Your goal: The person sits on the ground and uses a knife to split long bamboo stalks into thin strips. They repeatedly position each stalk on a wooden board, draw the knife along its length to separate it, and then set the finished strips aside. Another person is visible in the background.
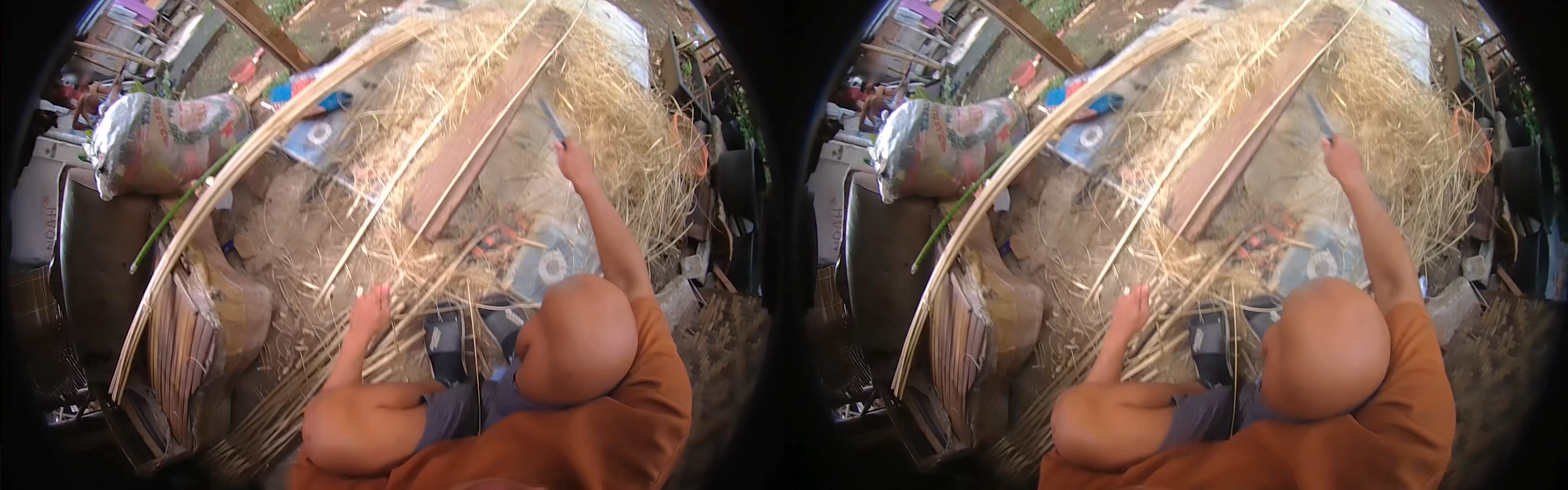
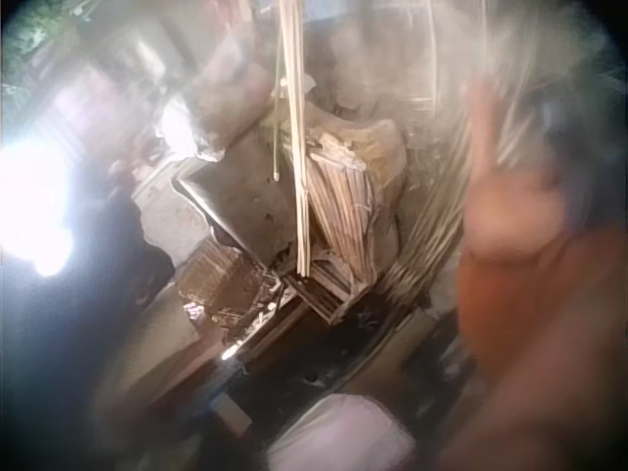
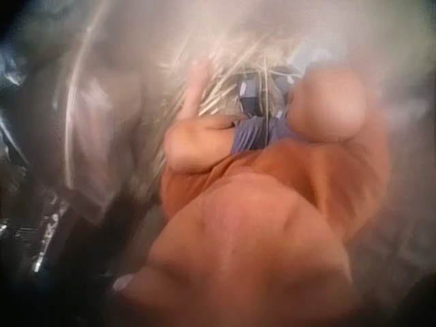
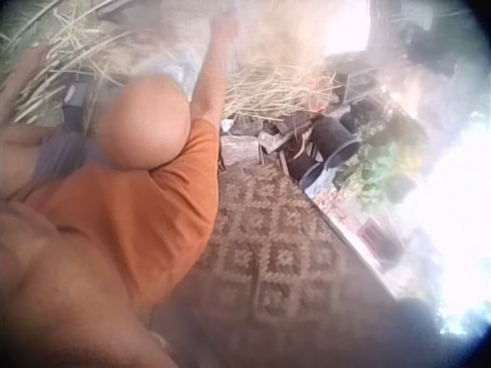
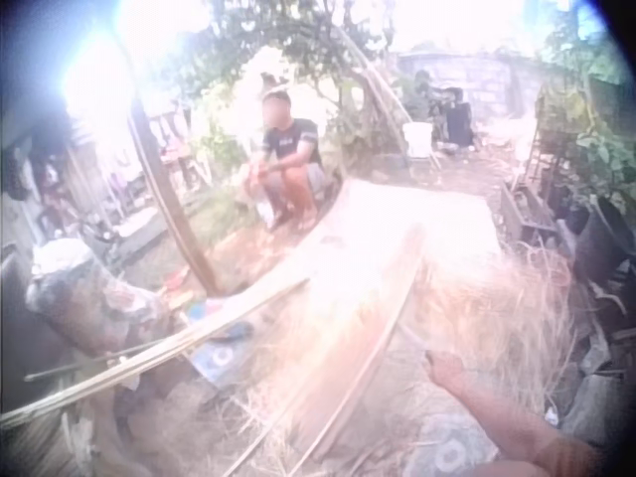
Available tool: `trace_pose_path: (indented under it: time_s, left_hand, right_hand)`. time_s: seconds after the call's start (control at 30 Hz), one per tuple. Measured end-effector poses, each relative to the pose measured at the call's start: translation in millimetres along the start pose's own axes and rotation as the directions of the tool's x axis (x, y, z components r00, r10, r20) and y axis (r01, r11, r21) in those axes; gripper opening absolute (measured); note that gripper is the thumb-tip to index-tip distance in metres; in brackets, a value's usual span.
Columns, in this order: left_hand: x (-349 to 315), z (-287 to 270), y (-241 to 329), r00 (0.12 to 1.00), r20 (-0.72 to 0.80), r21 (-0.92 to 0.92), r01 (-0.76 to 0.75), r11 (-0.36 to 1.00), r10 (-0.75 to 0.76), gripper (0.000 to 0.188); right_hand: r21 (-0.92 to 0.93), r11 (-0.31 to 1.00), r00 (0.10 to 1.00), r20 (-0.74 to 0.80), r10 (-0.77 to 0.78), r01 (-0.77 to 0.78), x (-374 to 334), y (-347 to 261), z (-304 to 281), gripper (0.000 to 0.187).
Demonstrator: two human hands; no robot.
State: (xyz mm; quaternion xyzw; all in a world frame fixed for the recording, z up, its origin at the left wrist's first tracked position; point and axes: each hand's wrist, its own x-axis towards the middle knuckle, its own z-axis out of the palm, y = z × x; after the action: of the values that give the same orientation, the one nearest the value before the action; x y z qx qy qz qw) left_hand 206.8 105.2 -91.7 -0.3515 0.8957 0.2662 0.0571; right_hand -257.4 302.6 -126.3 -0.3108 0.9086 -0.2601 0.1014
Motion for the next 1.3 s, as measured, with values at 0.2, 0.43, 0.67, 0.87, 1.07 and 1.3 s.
trace_pose_path:
  time_s: [0.2,0.43,0.67,0.87,1.07,1.3]
  left_hand:
    - [39.0,0.0,-27.3,0.962,0.264,-0.464,0.193,0.865,-0.073,0.050]
    - [34.6,-4.3,-11.4,0.967,0.240,-0.411,0.176,0.894,-0.079,0.053]
    - [23.6,3.3,0.3,0.995,-0.095,0.027,-0.026,0.999,0.028,0.041]
    - [19.8,-2.7,11.2,0.998,-0.006,0.078,-0.065,0.995,0.066,0.044]
    - [31.9,-7.5,9.4,0.990,0.127,-0.277,0.092,0.956,-0.059,0.051]
    - [-9.2,2.6,-48.4,0.934,0.341,-0.411,0.254,0.875,-0.111,0.052]
  right_hand:
    - [-0.040,0.868,0.857,0.191,-0.479,0.495,-93.4,-94.3,18.1,0.046]
    - [-0.072,0.996,0.997,-0.060,0.055,-0.059,15.0,9.5,-30.3,0.035]
    - [0.012,0.804,0.788,0.193,-0.585,0.594,-139.6,-129.1,41.8,0.042]
    - [-0.043,0.996,0.996,-0.048,0.075,-0.078,4.8,15.4,-20.9,0.042]
    - [0.038,0.994,0.965,0.239,-0.104,0.098,-35.5,-39.7,7.8,0.042]
    - [0.010,0.999,0.998,-0.042,-0.045,0.045,22.4,4.6,-2.4,0.041]
